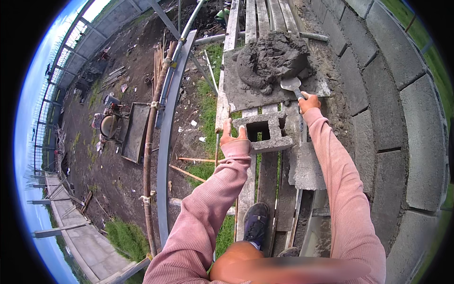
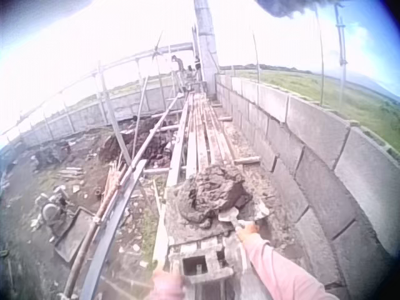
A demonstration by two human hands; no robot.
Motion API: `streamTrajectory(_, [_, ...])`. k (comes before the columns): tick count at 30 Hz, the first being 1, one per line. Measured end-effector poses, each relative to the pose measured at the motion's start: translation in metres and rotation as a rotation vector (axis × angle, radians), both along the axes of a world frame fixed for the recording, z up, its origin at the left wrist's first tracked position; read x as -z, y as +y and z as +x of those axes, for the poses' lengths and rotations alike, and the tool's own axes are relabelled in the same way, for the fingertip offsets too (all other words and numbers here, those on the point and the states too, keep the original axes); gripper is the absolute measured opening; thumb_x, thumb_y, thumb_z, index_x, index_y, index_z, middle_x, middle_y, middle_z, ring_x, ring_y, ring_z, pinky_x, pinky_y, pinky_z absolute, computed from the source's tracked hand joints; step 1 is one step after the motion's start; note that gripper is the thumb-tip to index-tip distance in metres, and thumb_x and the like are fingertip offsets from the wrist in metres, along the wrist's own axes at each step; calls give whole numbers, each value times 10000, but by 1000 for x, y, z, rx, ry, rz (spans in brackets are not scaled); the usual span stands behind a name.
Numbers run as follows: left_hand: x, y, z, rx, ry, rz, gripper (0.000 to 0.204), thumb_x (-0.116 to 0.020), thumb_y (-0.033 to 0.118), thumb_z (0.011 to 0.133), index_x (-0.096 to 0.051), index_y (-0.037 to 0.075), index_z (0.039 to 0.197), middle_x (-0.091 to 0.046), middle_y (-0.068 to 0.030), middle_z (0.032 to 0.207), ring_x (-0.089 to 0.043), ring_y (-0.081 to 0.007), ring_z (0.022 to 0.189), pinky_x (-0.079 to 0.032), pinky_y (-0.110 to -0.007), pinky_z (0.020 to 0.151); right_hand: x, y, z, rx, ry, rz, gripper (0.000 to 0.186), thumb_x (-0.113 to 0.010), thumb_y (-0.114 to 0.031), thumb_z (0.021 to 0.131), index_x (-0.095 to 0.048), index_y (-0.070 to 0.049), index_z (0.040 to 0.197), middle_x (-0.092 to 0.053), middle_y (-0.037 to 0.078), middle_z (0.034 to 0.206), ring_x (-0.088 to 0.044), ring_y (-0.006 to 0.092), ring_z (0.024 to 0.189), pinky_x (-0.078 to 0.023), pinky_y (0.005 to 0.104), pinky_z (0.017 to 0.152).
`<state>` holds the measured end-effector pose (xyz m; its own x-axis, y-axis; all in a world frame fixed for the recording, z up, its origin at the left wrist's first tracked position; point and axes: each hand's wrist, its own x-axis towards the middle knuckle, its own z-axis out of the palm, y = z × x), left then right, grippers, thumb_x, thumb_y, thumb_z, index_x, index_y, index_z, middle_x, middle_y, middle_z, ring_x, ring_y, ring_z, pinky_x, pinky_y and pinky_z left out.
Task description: The person lifts hollow concrete blocks from a scaffold, places them onto a partially built wall, and uses a trowel to apply and smooth mortar between joints. The person repeatedly positions blocks, taps them into alignment, and scrapes away excess mortar.
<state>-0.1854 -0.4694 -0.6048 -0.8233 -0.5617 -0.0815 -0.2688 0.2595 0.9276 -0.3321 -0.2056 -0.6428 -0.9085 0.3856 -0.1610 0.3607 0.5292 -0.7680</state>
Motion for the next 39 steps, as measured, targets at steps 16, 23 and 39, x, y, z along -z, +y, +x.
streamTrajectory(16, [40,63,-92,1261,-1045,-840,477,-684,137,877,-672,199,1350,-741,-17,1194,-696,-230,1080,-511,-363,974,-84,105,324,-309,45,-348,208,-609,-68,935,-705,-7,1108,-736,102,942,-708,156,870,-545,303,817])
streamTrajectory(23, [-79,-24,-6,616,-994,-290,268,-862,170,782,-786,29,997,-750,-74,965,-652,-183,846,-489,-337,847,-142,122,586,238,-342,-818,257,-591,-113,980,-677,-10,1200,-700,57,906,-639,110,827,-515,264,716])
streamTrajectory(39, [-335,131,153,1761,-996,-664,558,-907,176,653,-673,-54,1105,-731,-187,1022,-701,-309,948,-529,-397,891,-278,60,535,584,-422,-1595,808,-648,-633,920,-534,-4,1414,-567,151,1387,-556,255,1168,-445,406,985])
